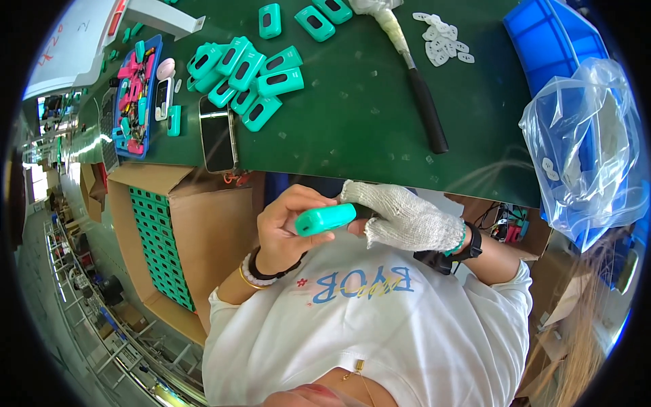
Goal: The person picks up a green plastic housing and an electronic component, inserts the component into the housing, and presses them together. They then place the assembled unit into a cardboard box and repeat the process.
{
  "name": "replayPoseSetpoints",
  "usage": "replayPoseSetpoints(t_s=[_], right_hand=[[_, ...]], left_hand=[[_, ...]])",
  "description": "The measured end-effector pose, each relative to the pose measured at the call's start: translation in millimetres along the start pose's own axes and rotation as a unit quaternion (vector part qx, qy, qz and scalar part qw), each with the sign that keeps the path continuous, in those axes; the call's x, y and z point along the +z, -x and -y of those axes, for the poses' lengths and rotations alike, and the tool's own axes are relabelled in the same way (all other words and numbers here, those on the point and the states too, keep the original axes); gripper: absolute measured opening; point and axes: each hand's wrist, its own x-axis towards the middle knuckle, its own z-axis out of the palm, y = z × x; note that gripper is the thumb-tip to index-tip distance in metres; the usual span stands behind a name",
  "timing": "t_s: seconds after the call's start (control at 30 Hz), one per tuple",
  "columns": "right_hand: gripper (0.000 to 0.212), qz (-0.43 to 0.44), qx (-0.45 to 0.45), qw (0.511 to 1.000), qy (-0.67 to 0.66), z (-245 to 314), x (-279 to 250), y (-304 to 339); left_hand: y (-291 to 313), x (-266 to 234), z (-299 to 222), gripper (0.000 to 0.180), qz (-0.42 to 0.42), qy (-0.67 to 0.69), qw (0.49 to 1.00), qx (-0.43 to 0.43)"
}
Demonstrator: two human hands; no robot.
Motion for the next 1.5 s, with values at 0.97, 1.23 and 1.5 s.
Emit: replayPoseSetpoints(t_s=[0.97, 1.23, 1.5], right_hand=[[0.05, -0.031, 0.08, 0.99, 0.116, 25.7, 13.1, -26.3], [0.054, -0.04, 0.128, 0.991, 0.022, 20.4, -0.9, -17.1], [0.049, -0.082, -0.009, 0.991, 0.101, -3.8, -23.6, -8.2]], left_hand=[[178.1, -307.5, -20.4, 0.017, -0.474, -0.058, 0.818, -0.319], [177.5, -319.9, 20.0, 0.018, -0.473, -0.175, 0.78, -0.372], [88.0, -286.4, -65.5, 0.025, -0.123, -0.808, 0.467, -0.338]])
